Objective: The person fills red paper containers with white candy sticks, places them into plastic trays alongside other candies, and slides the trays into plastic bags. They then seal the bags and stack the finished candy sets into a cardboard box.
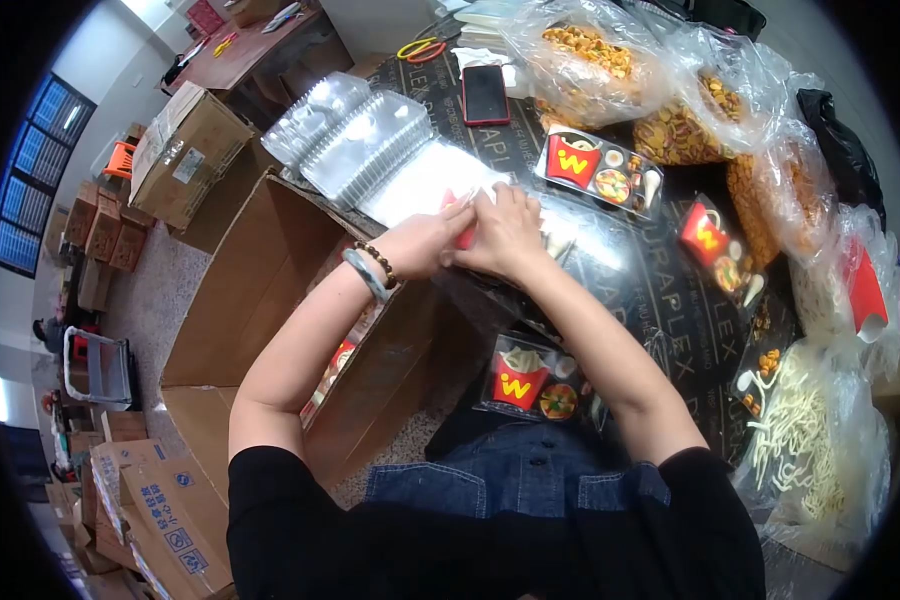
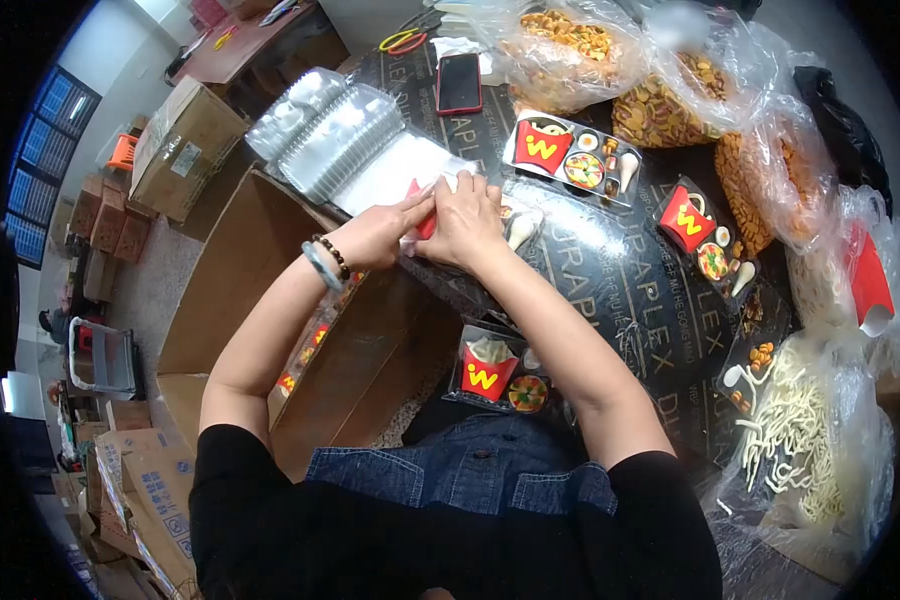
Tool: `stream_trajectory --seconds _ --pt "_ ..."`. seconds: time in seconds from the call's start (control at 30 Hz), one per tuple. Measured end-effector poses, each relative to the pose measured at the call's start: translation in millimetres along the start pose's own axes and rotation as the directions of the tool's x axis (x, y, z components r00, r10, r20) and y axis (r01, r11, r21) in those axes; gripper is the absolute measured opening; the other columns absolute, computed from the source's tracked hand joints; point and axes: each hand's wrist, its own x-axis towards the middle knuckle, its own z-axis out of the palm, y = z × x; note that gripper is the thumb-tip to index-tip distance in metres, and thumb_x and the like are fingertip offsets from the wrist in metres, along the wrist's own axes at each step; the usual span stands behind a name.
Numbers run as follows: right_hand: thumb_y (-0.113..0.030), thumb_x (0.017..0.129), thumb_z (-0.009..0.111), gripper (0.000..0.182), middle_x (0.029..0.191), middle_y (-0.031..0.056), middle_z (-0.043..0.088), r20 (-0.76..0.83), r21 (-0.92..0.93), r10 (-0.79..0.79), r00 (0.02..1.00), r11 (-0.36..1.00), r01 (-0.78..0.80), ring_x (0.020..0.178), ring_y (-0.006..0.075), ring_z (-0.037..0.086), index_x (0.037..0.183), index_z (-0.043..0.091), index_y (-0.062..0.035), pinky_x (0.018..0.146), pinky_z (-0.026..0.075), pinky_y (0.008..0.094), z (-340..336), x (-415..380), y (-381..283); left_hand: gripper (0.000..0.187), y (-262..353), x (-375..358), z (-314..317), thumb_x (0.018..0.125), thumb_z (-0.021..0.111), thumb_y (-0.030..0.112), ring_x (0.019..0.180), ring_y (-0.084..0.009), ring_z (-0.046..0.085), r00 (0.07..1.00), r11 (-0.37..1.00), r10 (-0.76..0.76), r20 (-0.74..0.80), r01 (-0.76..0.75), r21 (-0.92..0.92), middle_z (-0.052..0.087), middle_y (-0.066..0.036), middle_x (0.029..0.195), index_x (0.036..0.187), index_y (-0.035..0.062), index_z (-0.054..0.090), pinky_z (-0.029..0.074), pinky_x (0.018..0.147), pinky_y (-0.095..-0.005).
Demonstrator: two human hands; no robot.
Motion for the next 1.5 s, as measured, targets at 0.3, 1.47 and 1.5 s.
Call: stream_trajectory --seconds 0.3,1.47,1.5 --pt "-0.041 0.071 0.069 0.072 0.109 0.0218 0.052 -0.182 -0.011 0.258 0.949 0.964 -0.264 0.099 0.0301 0.052 0.119 0.046 0.0070 0.083 0.043 0.0377 -48.9 -65.6 61.3 0.075 3.0 12.4 11.3 0.074 0.052 0.003 0.092 -0.0380 0.057 0.994 1.000 -0.026 -0.106 0.025 -0.008 0.027 -0.021 0.140 0.140 0.0045 0.015 0.047 0.080 -0.0412" --pt "-0.004 0.073 0.071 0.018 0.070 -0.0057 0.055 0.092 0.982 0.339 0.936 0.127 -0.142 0.058 0.0005 0.048 0.076 0.055 -0.0088 0.051 0.034 0.0139 -153.5 -155.9 46.5 0.023 119.7 17.6 5.2 0.079 0.063 0.001 0.083 -0.0099 0.058 0.952 0.070 -0.116 -0.282 -0.275 -0.959 0.052 -0.013 0.121 0.101 -0.0017 0.059 0.047 0.075 -0.0223" --pt "-0.004 0.073 0.072 0.018 0.069 -0.0060 0.055 0.098 0.980 0.400 0.911 0.122 -0.159 0.058 0.0002 0.047 0.075 0.054 -0.0090 0.050 0.033 0.0141 -140.1 -156.9 62.5 0.020 116.4 30.9 27.7 0.080 0.062 0.002 0.083 -0.0111 0.059 0.965 -0.032 -0.140 -0.224 -0.230 -0.973 0.056 -0.013 0.115 0.099 -0.0016 0.059 0.047 0.076 -0.0230"
